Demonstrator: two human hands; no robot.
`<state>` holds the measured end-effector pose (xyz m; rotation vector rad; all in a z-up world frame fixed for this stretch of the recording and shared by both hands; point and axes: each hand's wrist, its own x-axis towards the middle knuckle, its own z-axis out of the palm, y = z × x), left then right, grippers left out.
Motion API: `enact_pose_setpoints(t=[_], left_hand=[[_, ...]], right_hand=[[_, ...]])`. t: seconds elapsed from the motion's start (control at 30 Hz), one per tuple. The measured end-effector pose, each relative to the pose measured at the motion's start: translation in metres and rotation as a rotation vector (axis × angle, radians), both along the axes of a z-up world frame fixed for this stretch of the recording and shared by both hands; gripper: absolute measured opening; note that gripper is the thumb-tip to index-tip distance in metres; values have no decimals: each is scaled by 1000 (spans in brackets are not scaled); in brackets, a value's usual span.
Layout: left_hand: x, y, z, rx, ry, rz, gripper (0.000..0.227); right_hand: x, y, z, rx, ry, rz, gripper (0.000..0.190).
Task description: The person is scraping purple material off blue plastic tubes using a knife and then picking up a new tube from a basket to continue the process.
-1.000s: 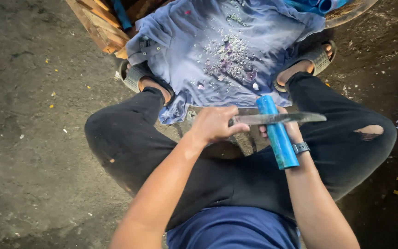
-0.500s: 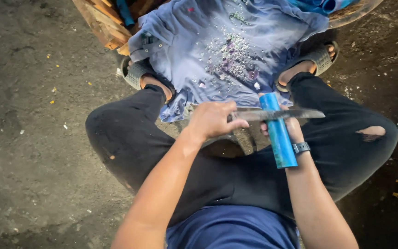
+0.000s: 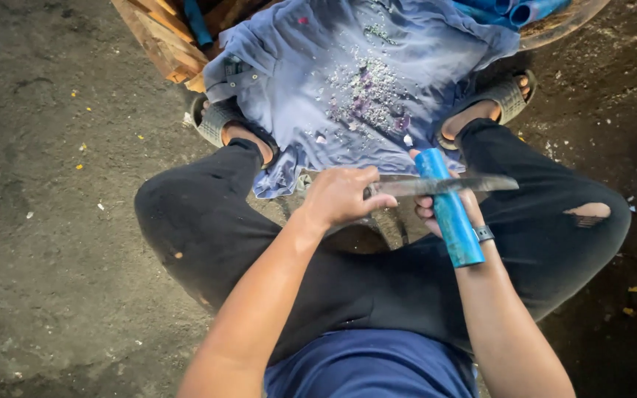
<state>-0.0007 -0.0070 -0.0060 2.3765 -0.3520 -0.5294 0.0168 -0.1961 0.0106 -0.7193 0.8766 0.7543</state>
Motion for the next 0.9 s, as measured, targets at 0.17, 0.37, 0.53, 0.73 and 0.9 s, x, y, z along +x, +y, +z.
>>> enact_pose_setpoints(t=[0.17,0.37,0.53,0.73,0.9], left_hand=[[-1,5,-5,47,51,74,60],[-2,6,-7,34,103,65,62],[4,9,3,43,108,41,58],[6,29,-38,288,446,403,58],[8,35,-53,319,568,388,59]], right_hand=[[6,-2,-7,-6,11,129,38],[6,6,1,-99,20,168,44],[2,-11,-36,-33,-4,151,54],[18,-32,-104,0,11,-172,44],[51,-22,-187,-247,49,-185,46]])
